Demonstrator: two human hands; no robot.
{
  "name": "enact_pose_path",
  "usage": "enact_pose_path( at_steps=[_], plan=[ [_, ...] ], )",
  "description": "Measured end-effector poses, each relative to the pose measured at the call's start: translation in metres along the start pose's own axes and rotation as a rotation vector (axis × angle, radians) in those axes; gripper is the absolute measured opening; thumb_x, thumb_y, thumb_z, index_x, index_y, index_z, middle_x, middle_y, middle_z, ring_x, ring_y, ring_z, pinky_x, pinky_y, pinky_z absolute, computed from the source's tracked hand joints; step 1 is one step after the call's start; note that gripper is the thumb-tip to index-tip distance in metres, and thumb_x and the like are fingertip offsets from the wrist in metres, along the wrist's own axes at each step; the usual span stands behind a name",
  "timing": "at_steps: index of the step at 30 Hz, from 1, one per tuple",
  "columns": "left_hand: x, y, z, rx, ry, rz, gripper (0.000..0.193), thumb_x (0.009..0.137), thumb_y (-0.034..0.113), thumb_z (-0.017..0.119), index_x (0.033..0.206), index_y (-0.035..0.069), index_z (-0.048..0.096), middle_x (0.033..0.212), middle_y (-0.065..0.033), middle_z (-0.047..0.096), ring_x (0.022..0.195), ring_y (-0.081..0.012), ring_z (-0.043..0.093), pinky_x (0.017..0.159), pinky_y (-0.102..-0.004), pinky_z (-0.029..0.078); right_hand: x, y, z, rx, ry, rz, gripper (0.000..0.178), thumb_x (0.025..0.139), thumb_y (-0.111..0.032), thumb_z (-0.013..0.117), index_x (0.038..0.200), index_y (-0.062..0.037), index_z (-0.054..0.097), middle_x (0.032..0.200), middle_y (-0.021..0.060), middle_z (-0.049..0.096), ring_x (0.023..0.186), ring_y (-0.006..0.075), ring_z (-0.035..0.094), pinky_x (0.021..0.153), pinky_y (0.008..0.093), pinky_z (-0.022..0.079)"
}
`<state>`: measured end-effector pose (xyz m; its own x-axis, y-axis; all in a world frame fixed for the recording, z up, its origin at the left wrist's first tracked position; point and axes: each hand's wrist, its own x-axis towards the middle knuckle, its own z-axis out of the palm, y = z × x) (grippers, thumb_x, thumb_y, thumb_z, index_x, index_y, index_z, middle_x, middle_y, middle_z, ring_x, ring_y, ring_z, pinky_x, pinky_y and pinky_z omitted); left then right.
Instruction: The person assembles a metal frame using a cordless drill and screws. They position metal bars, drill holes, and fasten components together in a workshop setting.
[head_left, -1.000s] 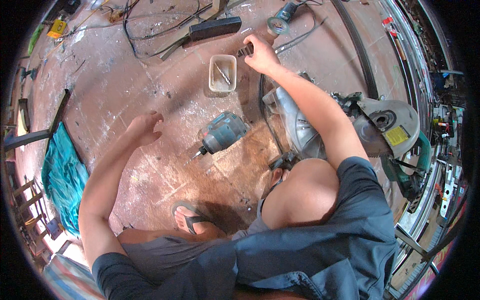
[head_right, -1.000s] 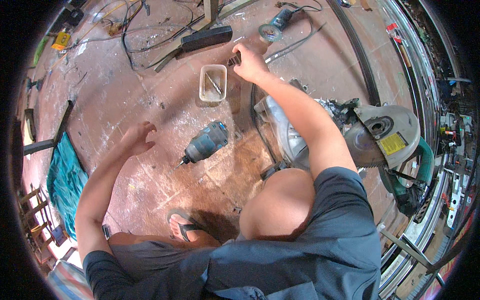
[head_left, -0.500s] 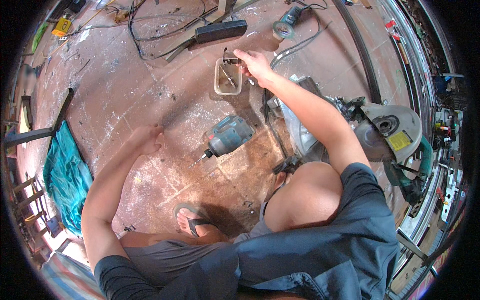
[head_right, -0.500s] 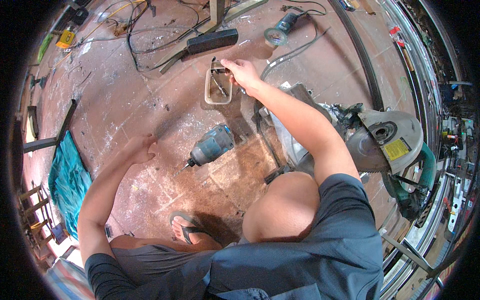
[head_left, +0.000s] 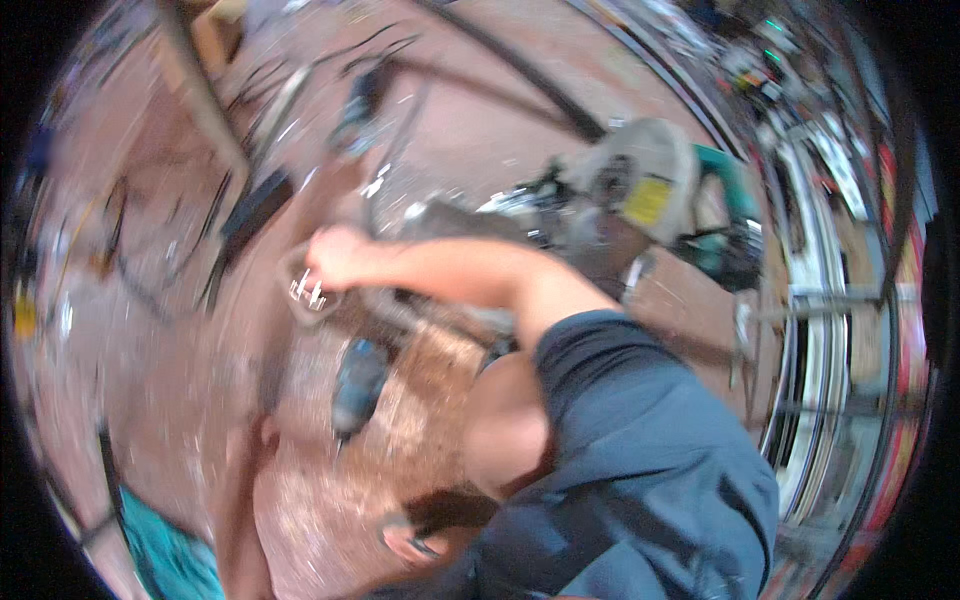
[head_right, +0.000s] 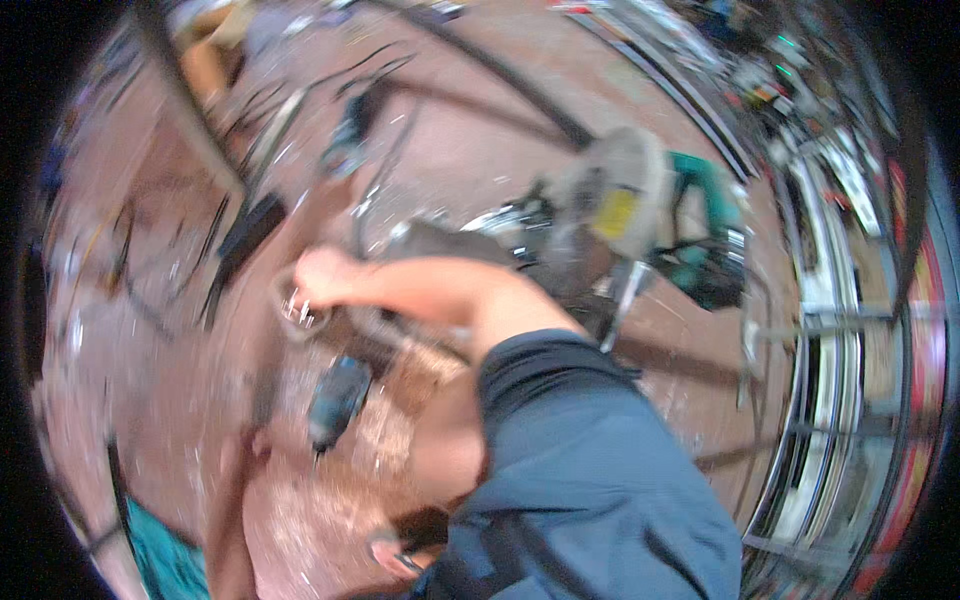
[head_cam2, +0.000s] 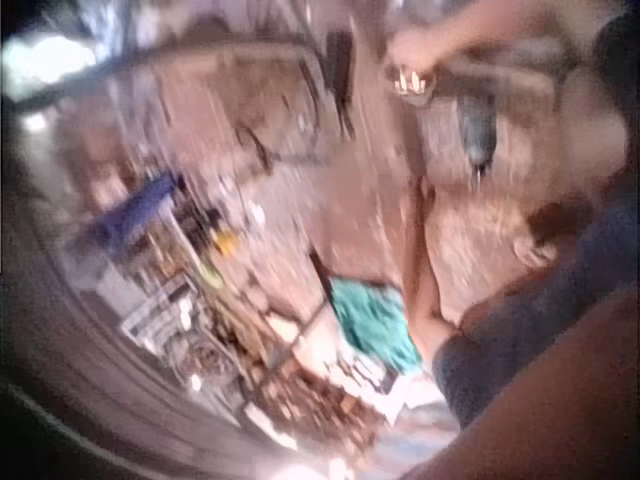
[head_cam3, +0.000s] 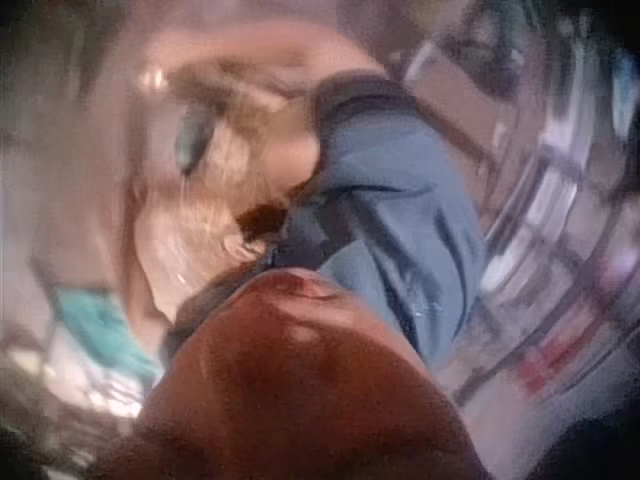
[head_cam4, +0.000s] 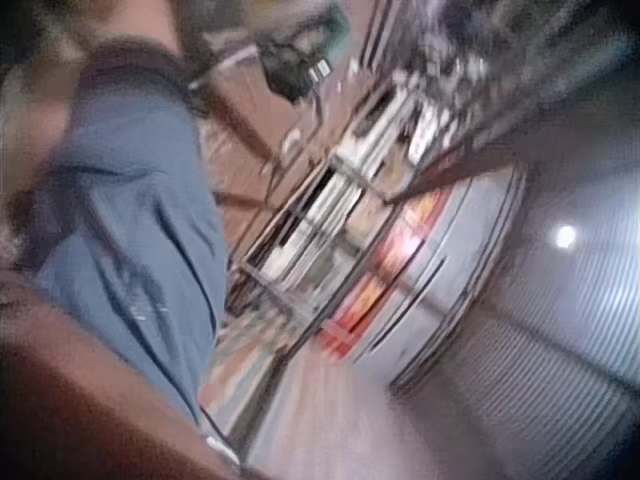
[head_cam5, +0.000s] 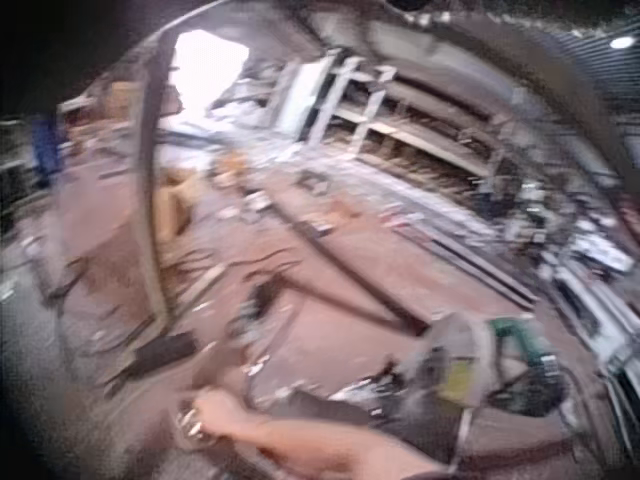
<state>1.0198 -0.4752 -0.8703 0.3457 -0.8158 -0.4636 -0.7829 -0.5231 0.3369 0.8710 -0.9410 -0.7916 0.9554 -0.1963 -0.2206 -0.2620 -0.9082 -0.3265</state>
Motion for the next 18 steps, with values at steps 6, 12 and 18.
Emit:
enact_pose_path(
  at_steps=[6,12,18],
  plan=[
    [0.050,0.069,-0.066,-0.351,0.290,0.233,0.016,0.091,0.009,0.081,0.105,0.004,0.076,0.091,-0.0127,0.078,0.080,-0.0230,0.077,0.072,-0.0374,0.061,-0.062,-0.005,-0.022,0.307,0.298,0.118,0.045,0.086,-0.047,0.081,0.104,-0.0053,0.082,0.105,0.0239,0.078,0.103,0.0431,0.076,0.089,0.0566,0.062],
    [0.056,0.124,-0.130,-0.976,-0.241,-0.083,0.040,0.096,0.028,0.082,0.124,0.002,0.071,0.095,-0.0110,0.076,0.084,-0.0201,0.075,0.071,-0.0337,0.059,-0.179,-0.039,-0.059,0.500,0.195,0.124,0.033,0.090,-0.033,0.078,0.108,-0.0050,0.078,0.100,0.0169,0.078,0.102,0.0401,0.076,0.087,0.0532,0.059],
    [0.000,0.211,-0.149,-0.365,-0.238,0.253,0.066,0.087,0.041,0.090,0.132,0.000,0.067,0.105,-0.0144,0.077,0.095,-0.0281,0.075,0.082,-0.0405,0.061,-0.320,-0.092,-0.094,0.386,-0.088,0.088,0.051,0.088,-0.040,0.082,0.127,-0.0071,0.078,0.109,0.0173,0.082,0.103,0.0381,0.078,0.089,0.0488,0.060]
  ],
)
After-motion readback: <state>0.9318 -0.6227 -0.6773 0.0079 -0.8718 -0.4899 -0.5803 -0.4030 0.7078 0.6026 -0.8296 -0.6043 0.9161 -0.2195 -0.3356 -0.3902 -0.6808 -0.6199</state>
